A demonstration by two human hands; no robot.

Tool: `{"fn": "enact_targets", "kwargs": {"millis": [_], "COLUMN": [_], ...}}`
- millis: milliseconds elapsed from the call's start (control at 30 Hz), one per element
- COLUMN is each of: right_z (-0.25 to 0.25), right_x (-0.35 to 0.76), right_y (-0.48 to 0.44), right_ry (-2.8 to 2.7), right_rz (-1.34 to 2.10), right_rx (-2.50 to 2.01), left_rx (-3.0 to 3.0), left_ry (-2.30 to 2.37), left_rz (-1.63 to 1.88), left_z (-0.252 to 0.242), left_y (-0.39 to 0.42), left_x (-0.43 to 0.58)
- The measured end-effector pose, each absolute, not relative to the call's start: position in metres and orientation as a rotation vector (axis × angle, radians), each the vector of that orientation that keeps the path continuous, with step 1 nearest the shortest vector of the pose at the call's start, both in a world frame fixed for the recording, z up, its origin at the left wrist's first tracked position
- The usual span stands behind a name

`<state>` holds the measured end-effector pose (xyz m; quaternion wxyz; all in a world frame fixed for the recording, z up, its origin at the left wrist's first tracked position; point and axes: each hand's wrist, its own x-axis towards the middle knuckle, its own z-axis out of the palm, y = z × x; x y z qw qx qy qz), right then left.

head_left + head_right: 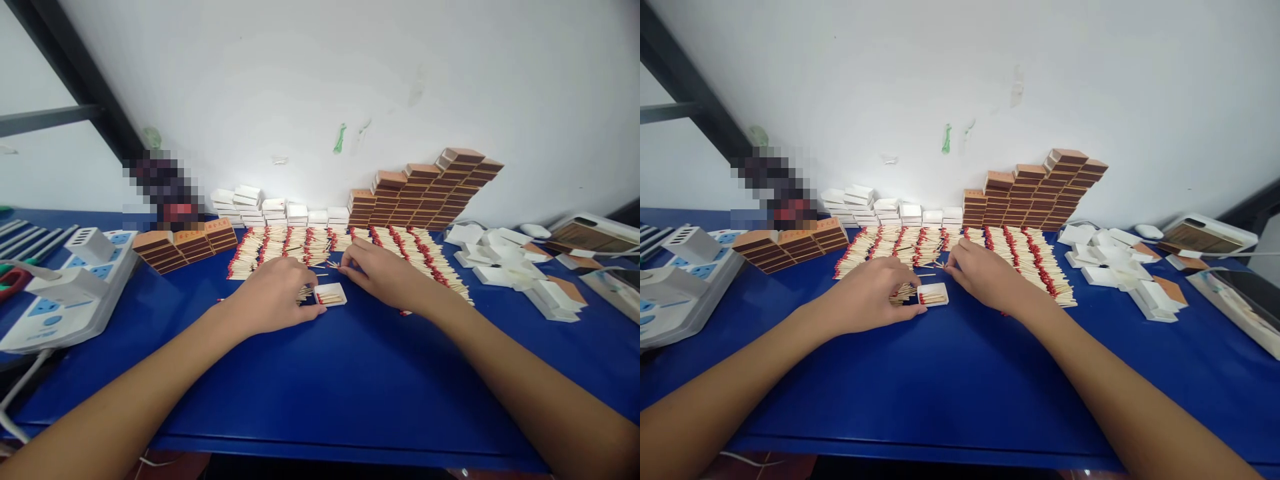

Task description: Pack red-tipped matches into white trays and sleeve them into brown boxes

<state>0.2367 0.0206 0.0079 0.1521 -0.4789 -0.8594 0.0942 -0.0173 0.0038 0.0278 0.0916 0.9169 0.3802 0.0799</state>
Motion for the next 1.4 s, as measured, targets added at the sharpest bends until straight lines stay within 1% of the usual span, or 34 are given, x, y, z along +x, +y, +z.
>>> {"fn": "enact_targets", "kwargs": {"millis": [267,567,667,900,1233,1400], "right_z": [0.017,0.019,0.015,0.012,0.010,0.020], "right_x": [0.257,0.260,0.258,0.251,0.247,0.243], "right_y": [0.021,0.022,0.024,0.023,0.020,0.007], "right_ry": [-2.541,-2.484,-2.477,-2.490,-2.467,-2.477], "right_rz": [0.478,0.245,0.218,0.274,0.381,0.450], "right_rx": [-1.472,-1.468,-1.446,-1.409,-1.469,-1.311], "left_rx": [2.720,2.715,2.714,2.715,2.757,2.740], "left_ry": [1.140,1.042,1.045,1.049,1.066,1.126], "left_rz": [0.241,0.203,0.203,0.194,0.191,0.235], "left_z": [0.027,0.032,0.032,0.033,0.032,0.028], "left_y": [0.005,-0.003,-0.003,-0.004,0.001,0.003], "left_x": [-0.017,-0.014,-0.013,-0.013,-0.015,-0.017]}}
